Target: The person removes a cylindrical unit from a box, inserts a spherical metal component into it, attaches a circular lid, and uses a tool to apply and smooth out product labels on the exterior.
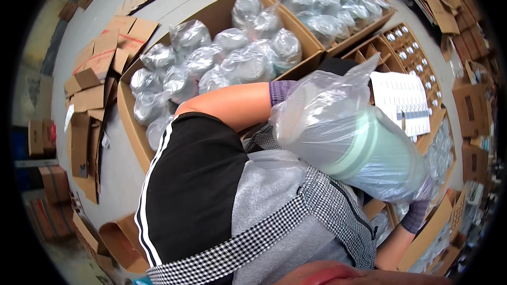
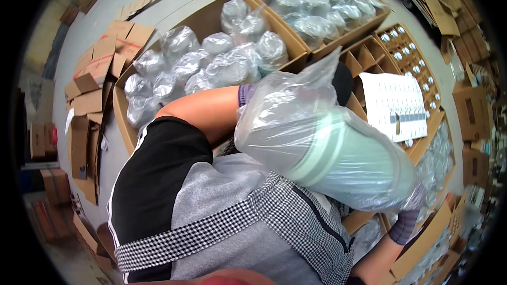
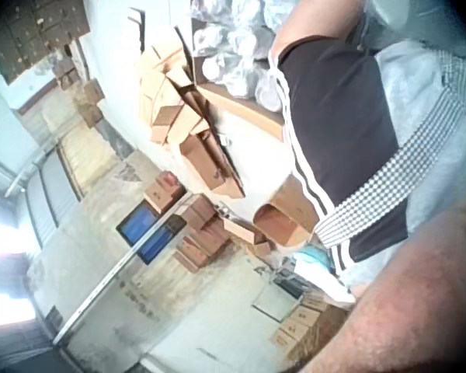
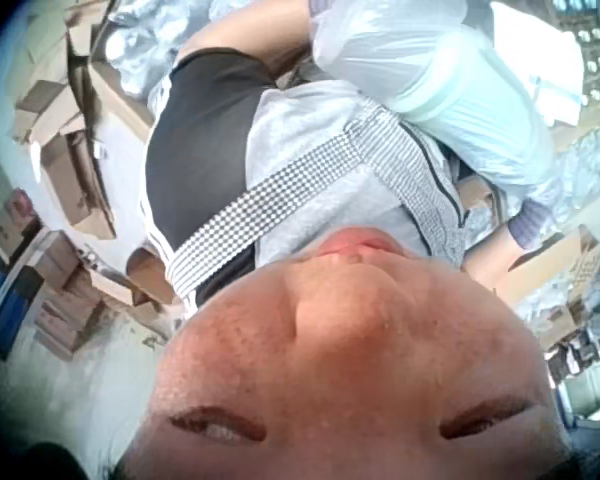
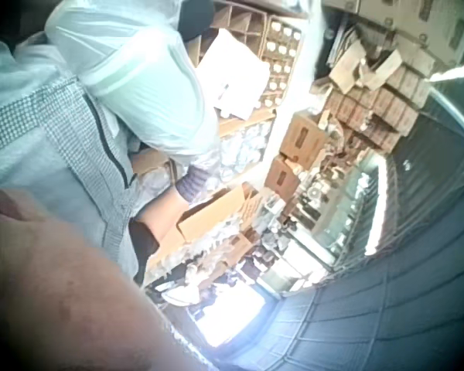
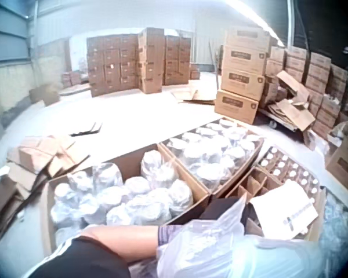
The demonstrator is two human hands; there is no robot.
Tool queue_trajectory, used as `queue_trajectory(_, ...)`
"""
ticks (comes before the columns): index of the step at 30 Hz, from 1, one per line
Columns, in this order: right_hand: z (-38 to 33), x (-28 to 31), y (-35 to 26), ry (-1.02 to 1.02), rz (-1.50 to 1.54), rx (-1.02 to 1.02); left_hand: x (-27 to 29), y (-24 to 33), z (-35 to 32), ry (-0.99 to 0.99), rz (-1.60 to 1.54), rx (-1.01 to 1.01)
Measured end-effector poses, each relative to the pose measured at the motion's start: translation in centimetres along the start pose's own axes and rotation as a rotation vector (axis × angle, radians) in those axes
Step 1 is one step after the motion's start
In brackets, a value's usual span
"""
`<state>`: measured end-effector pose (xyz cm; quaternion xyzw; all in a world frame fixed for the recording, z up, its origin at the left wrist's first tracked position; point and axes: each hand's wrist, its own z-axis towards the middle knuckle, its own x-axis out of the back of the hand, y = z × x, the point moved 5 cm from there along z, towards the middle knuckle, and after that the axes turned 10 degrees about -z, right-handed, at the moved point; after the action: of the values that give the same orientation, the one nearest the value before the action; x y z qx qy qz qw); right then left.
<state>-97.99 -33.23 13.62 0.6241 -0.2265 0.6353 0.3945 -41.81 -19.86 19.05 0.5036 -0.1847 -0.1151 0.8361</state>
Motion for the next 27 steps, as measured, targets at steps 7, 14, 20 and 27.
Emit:
queue_trajectory(7, 43.2, 8.1, -26.4, 0.283, 0.073, 0.748, 11.4, 2.0, -15.2, 0.595, 0.420, 0.255)
queue_trajectory(14, 59.4, 10.4, -62.8, -0.239, 0.749, 0.430, 12.5, -7.3, -30.9, 1.421, -0.893, 0.041)
queue_trajectory(20, 54.0, 12.3, -62.7, -0.152, 0.702, 0.747, 15.5, -14.1, -36.9, 1.551, -0.811, -0.016)
queue_trajectory(27, 45.1, 4.0, -40.6, -0.270, 0.850, 0.517, 23.2, -6.4, -28.7, 1.196, 0.858, 0.807)
